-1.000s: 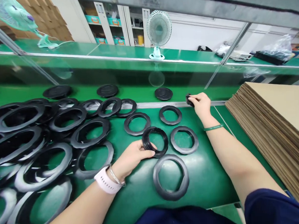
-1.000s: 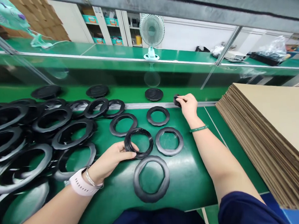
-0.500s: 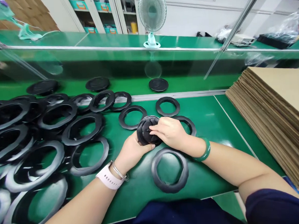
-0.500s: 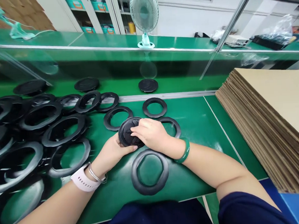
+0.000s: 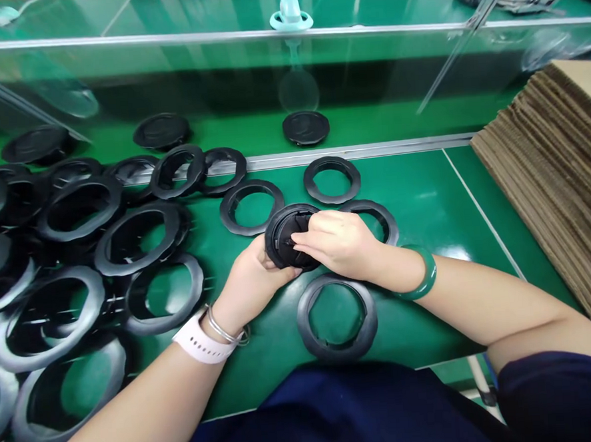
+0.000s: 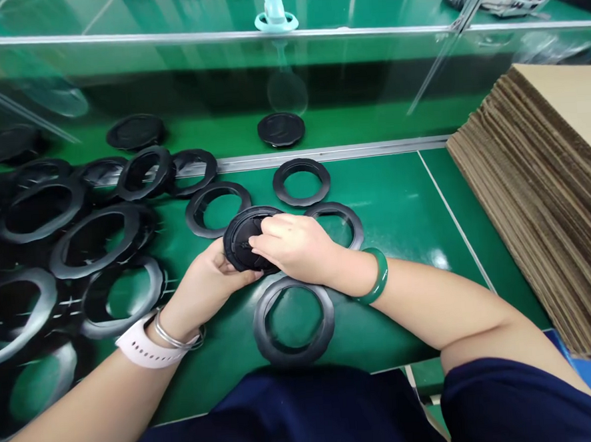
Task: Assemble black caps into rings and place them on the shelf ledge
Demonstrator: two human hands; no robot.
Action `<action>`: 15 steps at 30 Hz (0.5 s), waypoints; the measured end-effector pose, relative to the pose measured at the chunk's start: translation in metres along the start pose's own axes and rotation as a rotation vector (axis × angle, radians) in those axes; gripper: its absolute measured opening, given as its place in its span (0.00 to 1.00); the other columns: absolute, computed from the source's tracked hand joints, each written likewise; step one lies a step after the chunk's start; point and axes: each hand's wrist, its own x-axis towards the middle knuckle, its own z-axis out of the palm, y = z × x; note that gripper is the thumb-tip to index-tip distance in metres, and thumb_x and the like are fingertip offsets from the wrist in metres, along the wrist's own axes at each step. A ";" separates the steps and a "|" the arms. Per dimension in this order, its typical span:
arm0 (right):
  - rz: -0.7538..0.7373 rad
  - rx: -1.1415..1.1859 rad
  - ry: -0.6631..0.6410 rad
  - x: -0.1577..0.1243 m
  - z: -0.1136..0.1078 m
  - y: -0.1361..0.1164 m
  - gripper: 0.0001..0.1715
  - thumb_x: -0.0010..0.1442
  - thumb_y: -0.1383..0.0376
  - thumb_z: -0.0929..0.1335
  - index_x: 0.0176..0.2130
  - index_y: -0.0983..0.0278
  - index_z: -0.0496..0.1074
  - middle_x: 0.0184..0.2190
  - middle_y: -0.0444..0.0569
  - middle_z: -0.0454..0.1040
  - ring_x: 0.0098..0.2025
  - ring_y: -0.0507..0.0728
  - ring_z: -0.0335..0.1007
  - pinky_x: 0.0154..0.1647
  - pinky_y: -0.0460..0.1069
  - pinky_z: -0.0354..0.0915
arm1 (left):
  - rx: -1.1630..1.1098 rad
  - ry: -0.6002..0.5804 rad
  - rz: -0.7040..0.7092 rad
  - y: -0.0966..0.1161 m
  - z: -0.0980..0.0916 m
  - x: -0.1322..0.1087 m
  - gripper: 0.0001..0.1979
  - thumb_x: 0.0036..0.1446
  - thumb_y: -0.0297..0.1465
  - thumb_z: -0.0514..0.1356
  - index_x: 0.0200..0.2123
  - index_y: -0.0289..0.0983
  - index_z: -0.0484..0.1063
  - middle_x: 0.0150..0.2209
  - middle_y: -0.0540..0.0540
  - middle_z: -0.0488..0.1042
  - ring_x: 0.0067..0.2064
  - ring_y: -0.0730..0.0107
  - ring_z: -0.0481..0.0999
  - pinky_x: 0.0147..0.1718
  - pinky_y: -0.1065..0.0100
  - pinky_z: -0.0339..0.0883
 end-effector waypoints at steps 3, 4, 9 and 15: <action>-0.048 -0.081 -0.003 0.002 -0.003 -0.003 0.12 0.69 0.70 0.63 0.38 0.65 0.76 0.27 0.47 0.68 0.30 0.54 0.61 0.31 0.50 0.60 | -0.014 0.000 0.002 0.002 0.001 0.000 0.33 0.42 0.32 0.75 0.52 0.37 0.70 0.47 0.44 0.80 0.46 0.56 0.81 0.45 0.58 0.77; -0.054 -0.101 -0.004 0.002 -0.003 -0.004 0.13 0.69 0.70 0.63 0.37 0.65 0.76 0.27 0.46 0.67 0.30 0.54 0.60 0.31 0.50 0.59 | -0.020 -0.006 0.001 0.002 0.001 0.000 0.33 0.42 0.32 0.75 0.53 0.37 0.70 0.48 0.44 0.80 0.46 0.56 0.81 0.45 0.58 0.77; -0.053 -0.135 -0.018 0.002 -0.002 -0.005 0.13 0.69 0.71 0.63 0.37 0.65 0.76 0.26 0.46 0.66 0.30 0.54 0.59 0.30 0.50 0.57 | -0.027 -0.009 0.012 0.003 0.001 0.001 0.34 0.42 0.31 0.75 0.54 0.37 0.70 0.49 0.44 0.79 0.47 0.56 0.81 0.46 0.58 0.76; 0.013 -0.035 -0.035 0.000 0.004 0.001 0.12 0.69 0.68 0.64 0.37 0.65 0.77 0.30 0.49 0.70 0.34 0.55 0.64 0.33 0.50 0.62 | -0.014 -0.016 -0.019 0.001 0.000 0.001 0.35 0.42 0.32 0.75 0.54 0.36 0.69 0.48 0.43 0.80 0.46 0.55 0.81 0.47 0.56 0.77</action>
